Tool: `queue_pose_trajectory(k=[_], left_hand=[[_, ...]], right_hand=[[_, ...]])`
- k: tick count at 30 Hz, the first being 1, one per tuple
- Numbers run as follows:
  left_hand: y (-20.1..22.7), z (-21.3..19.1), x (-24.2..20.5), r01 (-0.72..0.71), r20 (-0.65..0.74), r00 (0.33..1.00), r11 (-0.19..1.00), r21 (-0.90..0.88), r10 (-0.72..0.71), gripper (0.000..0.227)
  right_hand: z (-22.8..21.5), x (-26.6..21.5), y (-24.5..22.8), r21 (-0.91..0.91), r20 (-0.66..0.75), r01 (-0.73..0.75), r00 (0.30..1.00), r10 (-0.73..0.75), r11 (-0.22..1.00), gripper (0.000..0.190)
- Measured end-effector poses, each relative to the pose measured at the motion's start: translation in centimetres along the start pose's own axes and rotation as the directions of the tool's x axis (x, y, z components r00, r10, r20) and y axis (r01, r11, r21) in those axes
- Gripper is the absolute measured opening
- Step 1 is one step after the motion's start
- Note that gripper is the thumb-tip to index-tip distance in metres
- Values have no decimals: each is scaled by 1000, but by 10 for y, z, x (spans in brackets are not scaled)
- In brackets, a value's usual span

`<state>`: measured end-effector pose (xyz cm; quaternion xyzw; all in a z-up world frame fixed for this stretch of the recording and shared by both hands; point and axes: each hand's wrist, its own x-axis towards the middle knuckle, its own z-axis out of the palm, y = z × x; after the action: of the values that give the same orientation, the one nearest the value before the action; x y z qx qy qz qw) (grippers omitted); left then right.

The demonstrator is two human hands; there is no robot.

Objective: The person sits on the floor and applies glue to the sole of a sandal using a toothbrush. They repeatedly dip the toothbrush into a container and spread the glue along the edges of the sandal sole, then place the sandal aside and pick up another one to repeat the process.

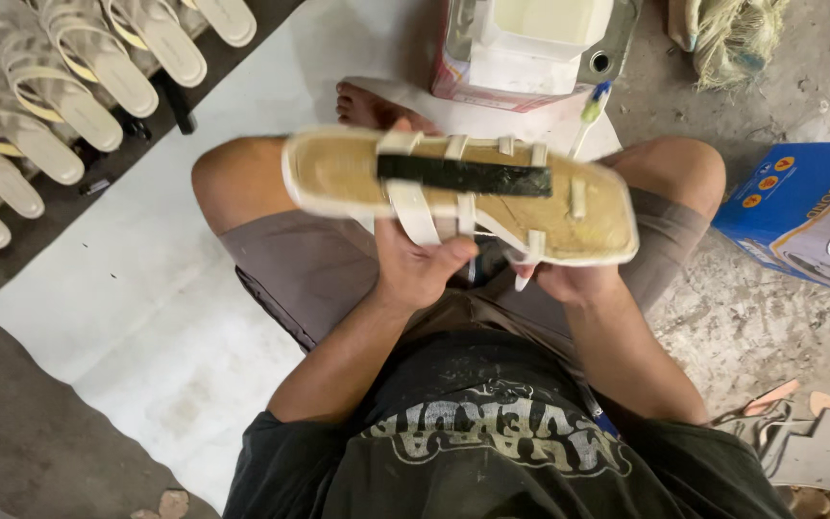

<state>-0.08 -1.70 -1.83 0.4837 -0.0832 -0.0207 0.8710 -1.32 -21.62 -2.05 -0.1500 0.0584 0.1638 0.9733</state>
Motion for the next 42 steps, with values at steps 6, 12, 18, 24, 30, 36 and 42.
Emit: queue_pose_trajectory(k=[6,12,18,24,30,36,42], left_hand=[[-10,-14,-6,87,134,985,986,143,-107,112],[18,-4,-3,221,125,887,648,729,-444,80],[79,13,-3,-79,341,850,545,835,-401,53],[73,-4,53,-466,487,872,243,851,-36,108],[55,0,72,-483,533,837,288,827,-128,115],[12,-26,97,-147,237,954,400,905,-184,129],[-38,-102,238,178,-153,984,537,825,-91,109]], right_hand=[[-3,18,-34,-207,-29,74,996,-82,975,32],[0,16,-58,-444,96,192,981,-166,875,22],[28,22,-74,-745,69,242,955,-290,622,52],[52,32,-80,-691,187,228,973,-135,686,66],[34,35,-96,-675,-68,82,983,-172,734,31],[7,37,-126,-901,-8,194,886,-463,387,23],[-63,32,-140,-925,-67,212,724,-686,314,26]])
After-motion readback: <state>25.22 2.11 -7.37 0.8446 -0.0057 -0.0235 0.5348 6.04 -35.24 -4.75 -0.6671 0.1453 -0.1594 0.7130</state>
